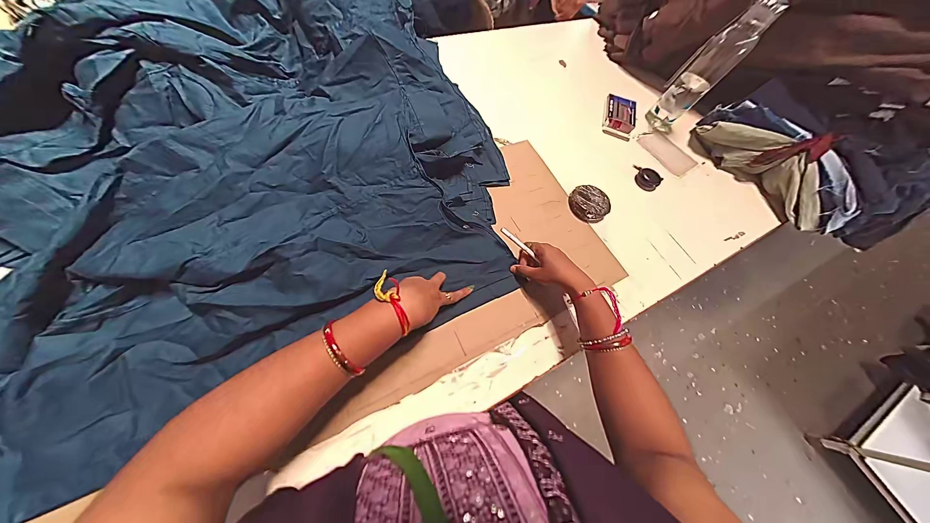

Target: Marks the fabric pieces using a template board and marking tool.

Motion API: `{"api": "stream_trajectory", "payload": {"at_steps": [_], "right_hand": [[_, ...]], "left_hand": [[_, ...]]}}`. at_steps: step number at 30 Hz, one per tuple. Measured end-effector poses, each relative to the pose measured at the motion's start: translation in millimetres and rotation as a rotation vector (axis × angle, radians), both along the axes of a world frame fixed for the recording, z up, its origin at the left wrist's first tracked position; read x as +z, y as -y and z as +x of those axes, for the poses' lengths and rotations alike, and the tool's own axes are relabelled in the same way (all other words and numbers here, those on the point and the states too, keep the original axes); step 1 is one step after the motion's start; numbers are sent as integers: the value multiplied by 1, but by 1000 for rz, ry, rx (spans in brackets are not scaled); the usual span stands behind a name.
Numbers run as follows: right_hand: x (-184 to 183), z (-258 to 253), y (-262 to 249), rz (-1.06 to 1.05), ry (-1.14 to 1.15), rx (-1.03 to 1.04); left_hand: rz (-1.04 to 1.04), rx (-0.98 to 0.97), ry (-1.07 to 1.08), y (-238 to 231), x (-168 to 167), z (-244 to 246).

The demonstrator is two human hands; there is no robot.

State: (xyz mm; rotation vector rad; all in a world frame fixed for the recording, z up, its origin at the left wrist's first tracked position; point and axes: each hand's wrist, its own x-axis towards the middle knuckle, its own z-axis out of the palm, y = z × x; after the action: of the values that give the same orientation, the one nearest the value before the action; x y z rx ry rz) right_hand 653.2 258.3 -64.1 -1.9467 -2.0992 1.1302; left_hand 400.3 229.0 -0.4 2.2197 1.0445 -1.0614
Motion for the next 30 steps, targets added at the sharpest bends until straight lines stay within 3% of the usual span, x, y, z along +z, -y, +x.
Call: {"api": "stream_trajectory", "payload": {"at_steps": [3,5,8,11,19,24,30], "right_hand": [[0,7,-13,-33,-9,78],[2,23,-20,57,-80,105],[5,67,-43,356,53,-244],[6,101,-64,294,352,-603],[-1,102,-76,289,397,-729],[35,44,-20,218,263,-571],[45,-55,56,360,173,-203]], "left_hand": [[41,28,-76,3,6,-7],[72,7,-70,3,4,-9],[114,-18,-45,2,-2,-12],[139,-23,-31,3,-8,-13],[201,-54,2,4,-9,-13],[238,-26,20,7,-9,-14],[280,47,114,14,-9,-9]]}}
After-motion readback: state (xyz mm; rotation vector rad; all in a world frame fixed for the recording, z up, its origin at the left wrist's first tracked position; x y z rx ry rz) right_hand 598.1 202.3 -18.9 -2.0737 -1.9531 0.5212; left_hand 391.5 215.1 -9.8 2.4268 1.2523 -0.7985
